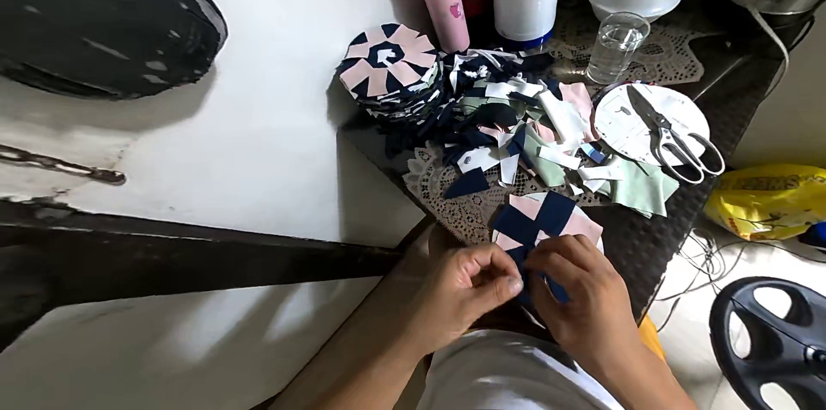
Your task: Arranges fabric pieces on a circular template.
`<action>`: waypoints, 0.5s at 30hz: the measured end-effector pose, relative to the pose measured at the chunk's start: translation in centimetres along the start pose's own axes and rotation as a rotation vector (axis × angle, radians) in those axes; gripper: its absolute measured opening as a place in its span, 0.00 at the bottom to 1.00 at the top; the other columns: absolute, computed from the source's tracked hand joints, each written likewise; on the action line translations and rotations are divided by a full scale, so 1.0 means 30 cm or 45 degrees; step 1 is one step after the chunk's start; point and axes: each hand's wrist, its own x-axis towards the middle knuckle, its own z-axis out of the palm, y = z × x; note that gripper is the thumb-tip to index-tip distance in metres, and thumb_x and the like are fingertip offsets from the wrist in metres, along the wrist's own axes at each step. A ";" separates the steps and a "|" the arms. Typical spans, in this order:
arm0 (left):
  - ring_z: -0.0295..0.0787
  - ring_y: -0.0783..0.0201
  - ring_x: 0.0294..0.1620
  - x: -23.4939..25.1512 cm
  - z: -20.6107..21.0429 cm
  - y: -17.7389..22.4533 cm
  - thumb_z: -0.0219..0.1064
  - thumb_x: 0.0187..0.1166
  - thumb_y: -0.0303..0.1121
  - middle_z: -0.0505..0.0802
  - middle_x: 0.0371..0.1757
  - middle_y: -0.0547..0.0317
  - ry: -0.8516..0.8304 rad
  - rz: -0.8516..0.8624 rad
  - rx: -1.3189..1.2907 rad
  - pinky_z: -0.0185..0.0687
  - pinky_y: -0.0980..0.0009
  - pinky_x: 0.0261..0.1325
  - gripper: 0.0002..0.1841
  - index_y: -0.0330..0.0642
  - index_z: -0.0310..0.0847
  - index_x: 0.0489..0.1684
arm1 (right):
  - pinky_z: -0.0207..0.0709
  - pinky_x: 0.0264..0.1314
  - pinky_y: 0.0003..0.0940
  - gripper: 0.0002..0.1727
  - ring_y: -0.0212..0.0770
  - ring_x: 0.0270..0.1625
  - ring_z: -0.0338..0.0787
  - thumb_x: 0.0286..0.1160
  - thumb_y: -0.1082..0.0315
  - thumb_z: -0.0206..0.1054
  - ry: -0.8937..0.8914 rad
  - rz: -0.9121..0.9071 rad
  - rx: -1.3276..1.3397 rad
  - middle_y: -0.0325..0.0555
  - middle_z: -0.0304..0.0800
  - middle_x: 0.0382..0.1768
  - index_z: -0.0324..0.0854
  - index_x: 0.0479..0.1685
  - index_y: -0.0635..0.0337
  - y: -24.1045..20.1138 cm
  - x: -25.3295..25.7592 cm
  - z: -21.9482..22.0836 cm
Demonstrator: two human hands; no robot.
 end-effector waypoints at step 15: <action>0.92 0.74 0.42 -0.022 0.138 -0.069 0.67 0.79 0.28 0.95 0.40 0.66 -0.210 -0.541 -1.129 0.88 0.76 0.52 0.06 0.52 0.89 0.41 | 0.69 0.63 0.31 0.04 0.40 0.58 0.81 0.85 0.64 0.60 0.226 -0.415 -0.258 0.40 0.85 0.52 0.80 0.45 0.46 0.003 -0.146 -0.069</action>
